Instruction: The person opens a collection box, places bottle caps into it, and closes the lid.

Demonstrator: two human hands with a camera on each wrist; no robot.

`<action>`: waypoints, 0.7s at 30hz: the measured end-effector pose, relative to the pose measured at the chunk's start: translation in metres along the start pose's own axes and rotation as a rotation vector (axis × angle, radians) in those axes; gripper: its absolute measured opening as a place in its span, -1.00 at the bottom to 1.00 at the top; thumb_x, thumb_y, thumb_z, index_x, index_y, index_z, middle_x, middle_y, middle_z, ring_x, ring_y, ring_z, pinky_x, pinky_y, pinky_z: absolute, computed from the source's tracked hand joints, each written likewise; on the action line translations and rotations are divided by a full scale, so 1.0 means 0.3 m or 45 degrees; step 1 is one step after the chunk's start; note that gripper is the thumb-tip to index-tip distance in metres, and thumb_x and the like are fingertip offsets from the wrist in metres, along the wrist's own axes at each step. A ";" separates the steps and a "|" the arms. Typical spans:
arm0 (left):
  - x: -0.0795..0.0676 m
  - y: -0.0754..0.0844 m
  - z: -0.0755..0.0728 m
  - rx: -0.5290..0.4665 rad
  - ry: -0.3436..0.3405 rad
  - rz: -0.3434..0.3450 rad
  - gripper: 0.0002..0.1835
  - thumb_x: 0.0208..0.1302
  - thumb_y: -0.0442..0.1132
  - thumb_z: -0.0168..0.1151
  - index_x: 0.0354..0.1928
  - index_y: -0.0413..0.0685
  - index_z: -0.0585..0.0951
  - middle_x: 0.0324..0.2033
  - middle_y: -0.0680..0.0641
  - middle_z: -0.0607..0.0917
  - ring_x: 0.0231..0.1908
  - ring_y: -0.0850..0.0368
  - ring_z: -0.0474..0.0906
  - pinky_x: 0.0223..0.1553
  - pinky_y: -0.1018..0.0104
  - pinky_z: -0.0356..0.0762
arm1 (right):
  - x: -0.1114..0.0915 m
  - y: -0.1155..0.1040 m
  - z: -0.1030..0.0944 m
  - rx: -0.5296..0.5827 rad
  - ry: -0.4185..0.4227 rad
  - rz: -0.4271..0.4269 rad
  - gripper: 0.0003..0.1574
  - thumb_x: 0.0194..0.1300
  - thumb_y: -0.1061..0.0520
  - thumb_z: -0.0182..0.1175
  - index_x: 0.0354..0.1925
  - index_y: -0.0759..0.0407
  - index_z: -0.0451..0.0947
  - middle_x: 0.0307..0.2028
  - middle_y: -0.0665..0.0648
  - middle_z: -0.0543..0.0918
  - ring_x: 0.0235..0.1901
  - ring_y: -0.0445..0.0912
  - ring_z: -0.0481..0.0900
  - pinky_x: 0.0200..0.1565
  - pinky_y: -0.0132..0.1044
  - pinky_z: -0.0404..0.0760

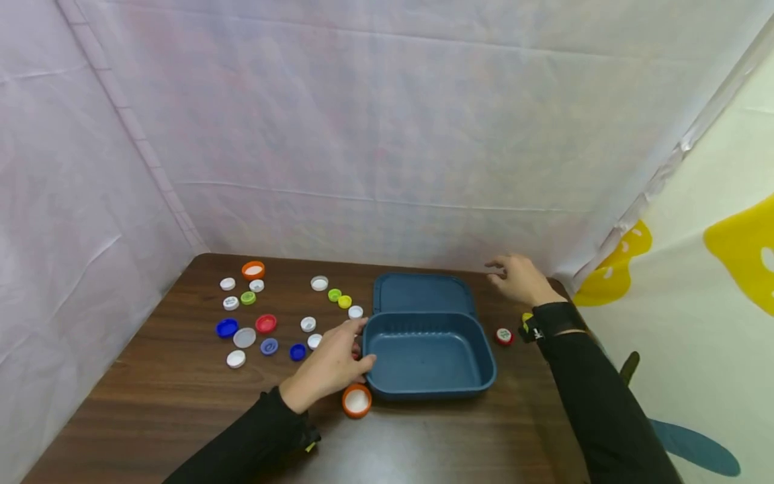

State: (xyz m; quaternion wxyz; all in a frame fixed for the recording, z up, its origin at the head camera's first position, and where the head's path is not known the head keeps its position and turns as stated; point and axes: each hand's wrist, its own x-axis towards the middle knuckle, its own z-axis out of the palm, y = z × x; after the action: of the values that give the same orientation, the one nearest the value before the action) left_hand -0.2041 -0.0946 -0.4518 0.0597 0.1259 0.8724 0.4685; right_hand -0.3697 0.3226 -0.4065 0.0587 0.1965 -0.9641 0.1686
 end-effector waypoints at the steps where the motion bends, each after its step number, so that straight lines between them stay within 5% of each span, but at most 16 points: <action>1: 0.000 0.001 -0.001 0.001 0.000 -0.009 -0.16 0.49 -0.40 0.54 0.74 -0.22 0.44 0.39 -0.37 0.71 -0.47 0.22 0.76 -0.44 0.33 0.80 | -0.006 0.022 0.004 -0.003 -0.002 0.012 -0.54 0.66 0.20 0.35 0.39 0.36 0.74 0.33 0.52 0.78 0.26 0.47 0.81 0.32 0.42 0.78; 8: 0.001 0.013 -0.006 -0.044 -0.011 -0.049 -0.14 0.48 -0.44 0.53 0.75 -0.22 0.42 0.51 -0.38 0.66 -0.17 0.12 0.84 -0.42 0.29 0.85 | -0.043 0.190 0.051 -0.077 -0.059 0.151 -0.40 0.64 0.17 0.36 0.46 0.50 0.63 0.39 0.64 0.68 0.42 0.60 0.59 0.47 0.55 0.58; 17: 0.004 0.024 -0.005 0.020 -0.041 -0.049 -0.11 0.50 -0.42 0.53 0.77 -0.25 0.37 0.50 -0.42 0.63 -0.45 0.21 0.77 -0.41 0.31 0.82 | -0.075 0.298 0.114 -0.047 -0.160 0.360 -0.34 0.63 0.18 0.26 0.56 0.43 0.57 0.47 0.64 0.63 0.40 0.58 0.63 0.43 0.55 0.62; 21: 0.005 0.030 -0.006 0.051 -0.033 -0.044 -0.12 0.50 -0.41 0.53 0.77 -0.26 0.37 0.53 -0.41 0.62 -0.49 0.22 0.75 -0.44 0.32 0.80 | -0.075 0.300 0.124 -0.039 -0.142 0.360 -0.43 0.56 0.23 0.34 0.43 0.43 0.68 0.38 0.63 0.71 0.29 0.54 0.71 0.34 0.51 0.69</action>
State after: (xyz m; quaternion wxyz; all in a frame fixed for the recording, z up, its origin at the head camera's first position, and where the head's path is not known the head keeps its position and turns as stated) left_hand -0.2045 -0.0908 -0.4434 0.0765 0.1182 0.8829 0.4480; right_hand -0.3868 0.3956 -0.4727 -0.0164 0.0669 -0.9864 0.1494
